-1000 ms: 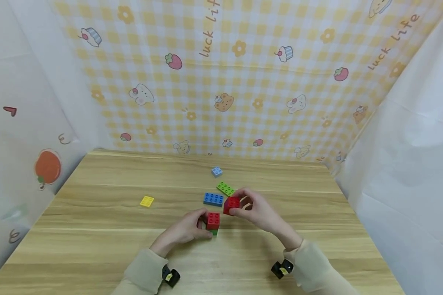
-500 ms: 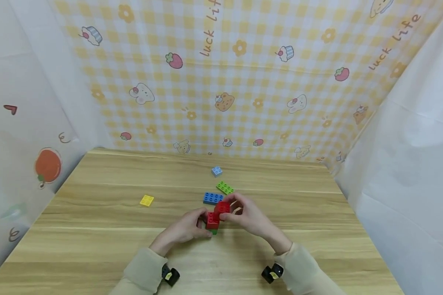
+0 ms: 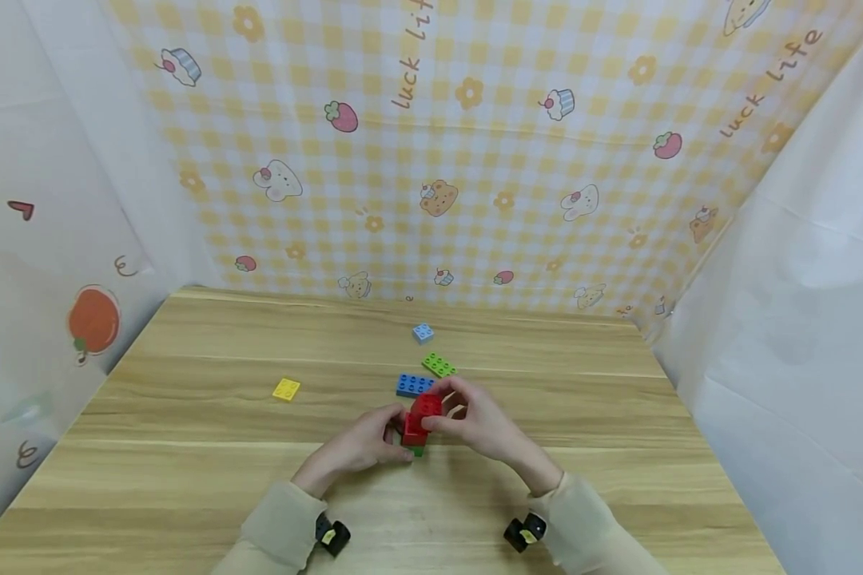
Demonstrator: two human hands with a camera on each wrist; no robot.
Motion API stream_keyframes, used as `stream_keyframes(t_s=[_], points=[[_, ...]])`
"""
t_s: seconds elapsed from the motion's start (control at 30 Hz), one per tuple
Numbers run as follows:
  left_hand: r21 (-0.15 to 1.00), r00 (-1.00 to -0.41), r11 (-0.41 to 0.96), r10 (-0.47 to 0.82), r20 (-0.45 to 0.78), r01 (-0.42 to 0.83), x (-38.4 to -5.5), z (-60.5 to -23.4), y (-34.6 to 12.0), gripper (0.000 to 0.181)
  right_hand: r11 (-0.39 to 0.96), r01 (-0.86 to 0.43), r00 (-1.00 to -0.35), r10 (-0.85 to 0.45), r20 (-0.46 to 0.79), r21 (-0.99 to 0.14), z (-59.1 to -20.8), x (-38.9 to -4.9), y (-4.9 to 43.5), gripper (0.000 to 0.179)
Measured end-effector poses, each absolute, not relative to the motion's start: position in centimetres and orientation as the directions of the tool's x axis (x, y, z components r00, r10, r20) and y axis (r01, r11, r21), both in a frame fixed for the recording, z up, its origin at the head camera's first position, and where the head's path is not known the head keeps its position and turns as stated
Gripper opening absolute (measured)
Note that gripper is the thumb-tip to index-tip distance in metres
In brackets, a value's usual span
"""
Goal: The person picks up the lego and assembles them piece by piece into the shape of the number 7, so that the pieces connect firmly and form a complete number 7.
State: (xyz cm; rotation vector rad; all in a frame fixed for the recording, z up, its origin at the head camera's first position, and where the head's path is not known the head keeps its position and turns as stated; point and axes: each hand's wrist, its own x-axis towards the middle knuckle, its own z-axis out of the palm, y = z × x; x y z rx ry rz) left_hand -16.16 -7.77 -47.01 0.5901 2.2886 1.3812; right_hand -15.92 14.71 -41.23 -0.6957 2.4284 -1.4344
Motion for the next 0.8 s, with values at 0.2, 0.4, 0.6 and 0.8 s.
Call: stream_keyframes(t_s=[0.2, 0.4, 0.6, 0.8], points=[[0.894, -0.829, 0.422, 0.547, -0.117, 0.152, -16.1, -46.9, -7.6, 0.036, 0.403, -0.296, -0.853, -0.519, 0.050, -0.866, -41.2, -15.8, 14.6, 0.031], [0.895, -0.832, 0.420, 0.544, -0.114, 0.152, -16.1, -46.9, -7.5, 0.035, 0.392, -0.296, -0.851, -0.522, 0.055, -0.871, -41.3, -15.9, 14.4, 0.031], [0.898, -0.828, 0.408, 0.552, -0.097, 0.167, -16.1, -47.0, -7.5, 0.036, 0.387, -0.287, -0.853, -0.520, 0.049, -0.876, -41.4, -15.9, 13.9, 0.031], [0.894, -0.827, 0.416, 0.552, -0.104, 0.165, -16.2, -47.1, -7.7, 0.038, 0.372, -0.272, -0.849, -0.526, 0.040, -0.887, -38.8, -14.8, 13.3, 0.030]])
